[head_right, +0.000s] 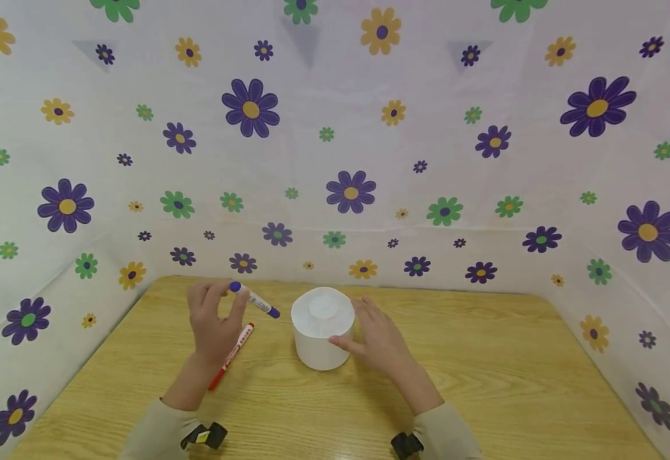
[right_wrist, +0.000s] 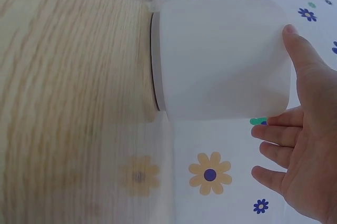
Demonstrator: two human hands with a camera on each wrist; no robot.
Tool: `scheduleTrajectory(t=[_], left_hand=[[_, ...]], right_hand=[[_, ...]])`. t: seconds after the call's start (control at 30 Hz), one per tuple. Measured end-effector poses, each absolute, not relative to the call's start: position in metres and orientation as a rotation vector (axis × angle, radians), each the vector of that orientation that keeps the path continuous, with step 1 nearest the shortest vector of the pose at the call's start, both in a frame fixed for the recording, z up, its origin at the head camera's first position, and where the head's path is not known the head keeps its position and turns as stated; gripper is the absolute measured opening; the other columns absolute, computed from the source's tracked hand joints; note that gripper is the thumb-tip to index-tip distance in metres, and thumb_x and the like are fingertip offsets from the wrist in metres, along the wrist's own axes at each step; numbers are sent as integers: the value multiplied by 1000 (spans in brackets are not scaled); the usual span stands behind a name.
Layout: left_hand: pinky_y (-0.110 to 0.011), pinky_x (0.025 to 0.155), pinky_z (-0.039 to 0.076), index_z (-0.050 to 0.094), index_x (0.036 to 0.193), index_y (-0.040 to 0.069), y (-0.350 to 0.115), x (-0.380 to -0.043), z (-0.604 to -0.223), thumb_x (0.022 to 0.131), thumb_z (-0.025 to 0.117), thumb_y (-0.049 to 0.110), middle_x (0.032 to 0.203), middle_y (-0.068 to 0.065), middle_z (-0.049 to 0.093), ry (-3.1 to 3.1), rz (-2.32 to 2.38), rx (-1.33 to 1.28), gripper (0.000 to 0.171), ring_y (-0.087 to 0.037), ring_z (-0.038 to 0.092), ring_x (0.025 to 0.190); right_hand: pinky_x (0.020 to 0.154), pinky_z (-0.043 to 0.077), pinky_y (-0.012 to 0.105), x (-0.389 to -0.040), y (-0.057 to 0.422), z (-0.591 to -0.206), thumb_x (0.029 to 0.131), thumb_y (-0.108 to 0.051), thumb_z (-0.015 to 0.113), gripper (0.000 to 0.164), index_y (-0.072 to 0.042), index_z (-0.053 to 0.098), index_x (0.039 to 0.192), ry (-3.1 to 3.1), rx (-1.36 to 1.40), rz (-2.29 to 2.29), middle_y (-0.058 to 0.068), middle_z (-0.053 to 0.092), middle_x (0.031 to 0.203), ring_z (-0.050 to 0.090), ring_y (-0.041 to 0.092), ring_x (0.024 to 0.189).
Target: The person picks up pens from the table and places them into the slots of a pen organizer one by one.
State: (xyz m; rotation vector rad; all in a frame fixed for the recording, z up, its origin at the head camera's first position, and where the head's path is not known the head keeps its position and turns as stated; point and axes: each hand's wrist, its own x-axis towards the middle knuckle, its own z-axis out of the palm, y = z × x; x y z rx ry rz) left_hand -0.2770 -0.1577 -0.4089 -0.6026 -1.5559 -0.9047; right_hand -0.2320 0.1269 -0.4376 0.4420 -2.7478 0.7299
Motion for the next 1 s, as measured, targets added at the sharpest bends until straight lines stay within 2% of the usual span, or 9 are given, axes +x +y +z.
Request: scheduleTrajectory(t=[0.27,0.8,1.0], left_hand=[[-20,82,33,63,88,-4,-145,-273,-415,95,62,28,80,-19,44,-1394,-1069,-653,33,-29,39,79],[-20,83,34,67,102,2,-133,-268,-427,98,57,29,87,-14,47,-1590,-1162,-766,29,-26,42,84],[-23,81,36,68,102,6,-135,-267,-428,88,69,15,87,-9,49,-1722,-1159,-730,16,-21,43,84]], right_hand=[[107,34,63,-233,127,-437,83,-54,69,81,-10,42,146,-2763,431,728,17,43,151,33,40,143],[107,35,62,-233,126,-438,83,-56,68,83,-9,42,146,-2766,436,718,18,43,150,34,40,143],[107,36,62,-232,126,-438,83,-56,67,83,-9,41,146,-2763,433,718,18,43,151,35,40,143]])
